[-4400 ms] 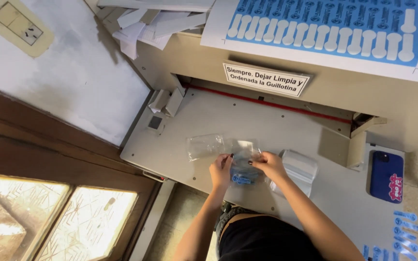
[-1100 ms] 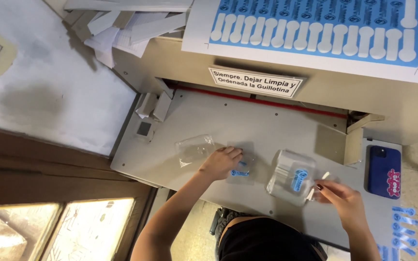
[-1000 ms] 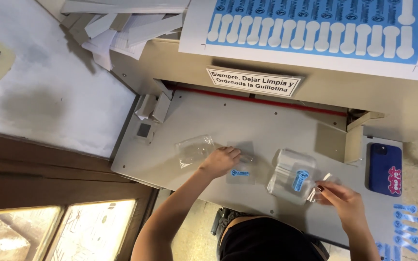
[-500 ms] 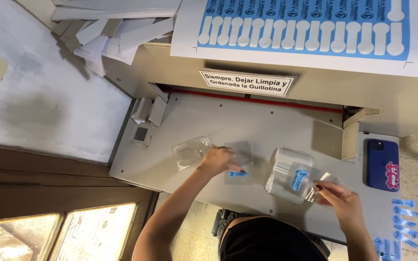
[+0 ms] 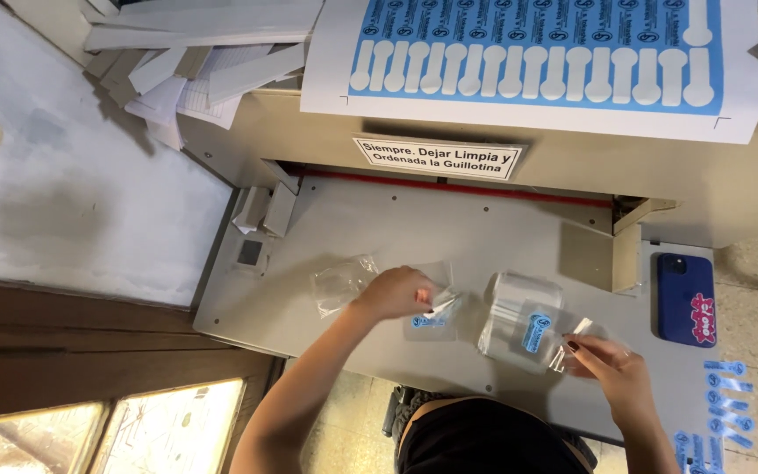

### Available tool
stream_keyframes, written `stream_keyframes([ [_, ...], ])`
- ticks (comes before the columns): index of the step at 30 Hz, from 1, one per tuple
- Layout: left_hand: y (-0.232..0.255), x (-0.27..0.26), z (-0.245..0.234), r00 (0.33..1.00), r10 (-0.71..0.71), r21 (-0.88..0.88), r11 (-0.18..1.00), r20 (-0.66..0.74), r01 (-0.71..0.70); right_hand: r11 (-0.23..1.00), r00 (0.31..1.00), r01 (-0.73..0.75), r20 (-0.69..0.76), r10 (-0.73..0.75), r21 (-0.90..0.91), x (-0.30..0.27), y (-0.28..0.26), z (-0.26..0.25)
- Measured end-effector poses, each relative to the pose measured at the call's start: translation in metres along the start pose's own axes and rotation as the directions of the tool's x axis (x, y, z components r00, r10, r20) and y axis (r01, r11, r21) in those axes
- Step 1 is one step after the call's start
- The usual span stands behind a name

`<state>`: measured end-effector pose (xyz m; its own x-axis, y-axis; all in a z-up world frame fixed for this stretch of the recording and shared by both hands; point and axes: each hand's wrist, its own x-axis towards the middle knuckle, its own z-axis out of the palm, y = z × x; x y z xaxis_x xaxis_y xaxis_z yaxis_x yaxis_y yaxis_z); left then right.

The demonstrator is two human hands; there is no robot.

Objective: The person peels blue bone-shaped stickers from a sheet and places them into small clear plastic bags. The person handles the sticker sheet, individual stickers, and plastic bags throughout the task.

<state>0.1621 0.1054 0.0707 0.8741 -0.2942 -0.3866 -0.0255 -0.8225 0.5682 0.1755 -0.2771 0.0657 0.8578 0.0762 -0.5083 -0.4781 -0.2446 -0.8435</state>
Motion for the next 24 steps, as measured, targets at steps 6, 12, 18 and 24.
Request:
stream_keyframes([
  [6, 0.036, -0.026, 0.031, 0.992, 0.119, 0.415, 0.901, 0.045, -0.127, 1.000, 1.000, -0.003, -0.009, 0.003, 0.008, 0.009, 0.009, 0.002],
  [12, 0.047, -0.027, -0.002, 0.978, -0.113, 0.101, 0.990, 0.175, 0.096, 0.999, 1.000, 0.006, 0.013, -0.007, 0.034, 0.008, 0.004, 0.006],
  [18, -0.012, 0.023, 0.009, 0.974, -0.170, 0.139, 0.979, 0.148, 0.149, 0.996, 0.995, 0.043, 0.095, -0.035, -0.081, 0.006, -0.012, 0.010],
  [24, -0.020, 0.047, 0.014, 0.992, -0.111, 0.189, 0.977, 0.062, 0.098, 0.976, 0.960, 0.082, 0.278, -0.023, -0.202, 0.001, -0.041, 0.019],
])
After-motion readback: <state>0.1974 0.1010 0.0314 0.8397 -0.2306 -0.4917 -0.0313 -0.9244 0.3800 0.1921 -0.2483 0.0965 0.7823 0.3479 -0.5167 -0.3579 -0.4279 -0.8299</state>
